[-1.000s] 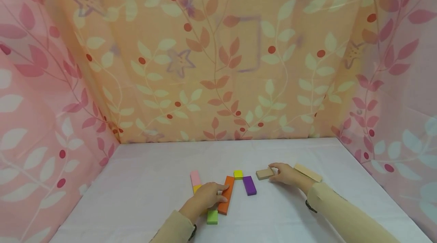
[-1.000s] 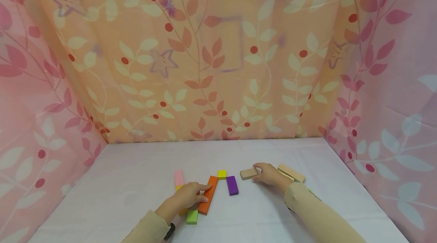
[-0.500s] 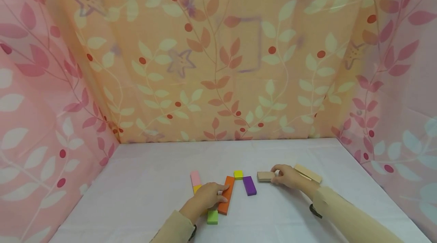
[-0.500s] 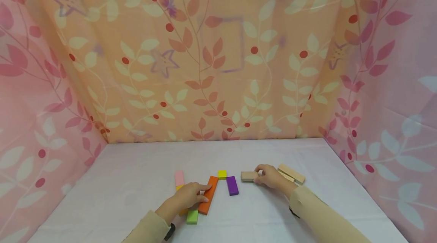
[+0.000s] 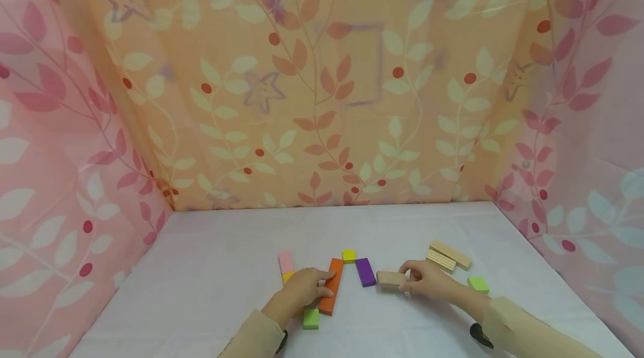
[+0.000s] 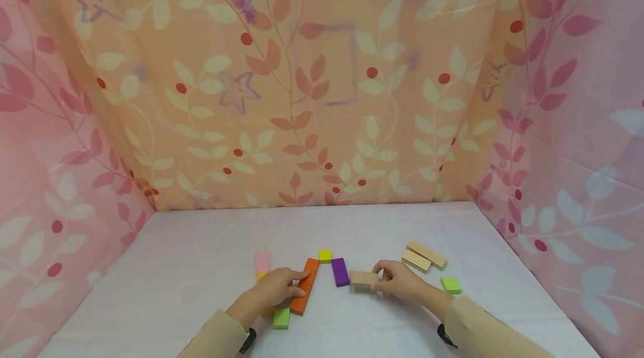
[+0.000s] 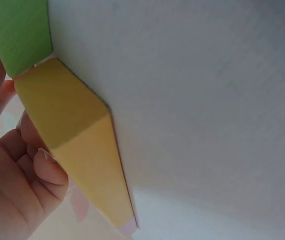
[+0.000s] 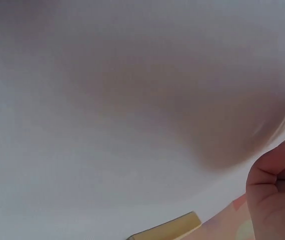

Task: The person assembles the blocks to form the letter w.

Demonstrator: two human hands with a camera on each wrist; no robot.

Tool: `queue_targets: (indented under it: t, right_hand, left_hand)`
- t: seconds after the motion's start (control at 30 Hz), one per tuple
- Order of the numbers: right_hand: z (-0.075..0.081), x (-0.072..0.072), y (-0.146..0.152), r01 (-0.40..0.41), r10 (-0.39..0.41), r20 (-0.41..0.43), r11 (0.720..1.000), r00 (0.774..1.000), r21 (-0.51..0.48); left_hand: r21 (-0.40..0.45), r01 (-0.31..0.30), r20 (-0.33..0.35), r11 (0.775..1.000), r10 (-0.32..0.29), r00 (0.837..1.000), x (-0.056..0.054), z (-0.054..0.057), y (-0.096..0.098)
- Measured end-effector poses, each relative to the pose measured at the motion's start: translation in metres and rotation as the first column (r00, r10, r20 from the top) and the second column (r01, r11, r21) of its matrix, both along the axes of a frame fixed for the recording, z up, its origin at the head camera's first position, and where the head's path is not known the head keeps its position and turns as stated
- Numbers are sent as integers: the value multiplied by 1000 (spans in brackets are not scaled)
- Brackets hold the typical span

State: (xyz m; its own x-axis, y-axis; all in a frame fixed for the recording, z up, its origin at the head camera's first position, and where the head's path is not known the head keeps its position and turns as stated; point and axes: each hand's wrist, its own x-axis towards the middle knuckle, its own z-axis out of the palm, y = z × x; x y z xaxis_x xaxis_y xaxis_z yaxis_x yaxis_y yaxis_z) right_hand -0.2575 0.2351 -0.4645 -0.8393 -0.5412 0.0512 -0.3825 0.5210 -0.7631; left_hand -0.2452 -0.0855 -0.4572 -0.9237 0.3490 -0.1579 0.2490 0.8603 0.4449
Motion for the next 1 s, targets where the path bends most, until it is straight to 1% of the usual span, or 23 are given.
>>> queue_targets:
  t: [0.1, 0.17, 0.27, 0.37, 0.47, 0.53, 0.6, 0.67, 0.73, 0.8, 0.87, 0.97, 1.0]
  right_hand:
    - [-3, 6, -1, -36, 36, 30, 999, 999, -8]
    - [-5, 10, -3, -38, 38, 49, 999, 998, 6]
    - [-7, 15, -6, -24, 21, 52, 997, 998, 67]
    - [-7, 22, -10, -16, 10, 35, 988, 999, 152]
    - [-5, 26, -12, -56, 53, 23, 977, 998, 204]
    - [-4, 26, -12, -107, 105, 20, 975, 994, 194]
    - [-3, 22, -11, -163, 162, 21, 975, 987, 150]
    - [-1, 16, -9, -211, 209, 37, 973, 977, 96]
    - [0, 10, -6, -253, 249, 71, 965, 966, 64]
    - [1, 5, -5, -276, 266, 124, 959, 956, 65]
    - [2, 1, -6, -288, 270, 172, 953, 947, 92]
    - [-27, -18, 1, -308, 285, 184, 945, 941, 112]
    - [-31, -20, 1, -305, 282, 172, 944, 944, 127]
  left_hand:
    - [4, 6, -2, 1000, -6, 1000, 0, 0, -1]
    - [8, 3, 5, 1000, -3, 1000, 0, 0, -1]
    - [7, -7, 22, 1000, 7, 1000, -1, 0, -1]
    - [3, -7, 29, 1000, 7, 1000, -1, 1, -1]
    - [-3, -2, 29, 1000, 2, 1000, -1, 1, 0]
    - [-5, 0, 30, 1000, 0, 1000, 0, 1, 0]
    - [-2, -6, 35, 1000, 6, 999, 0, 2, 0]
    - [1, -13, 40, 1000, 13, 999, -1, 3, 1]
    - [5, -22, 48, 1000, 22, 999, -1, 3, 1]
    - [6, -27, 48, 1000, 27, 998, -1, 2, 2]
    - [2, -30, 45, 1000, 29, 999, -1, 1, 2]
    - [2, -35, 40, 999, 35, 999, 0, 1, 2]
    - [1, -34, 37, 999, 34, 999, -1, 0, 2]
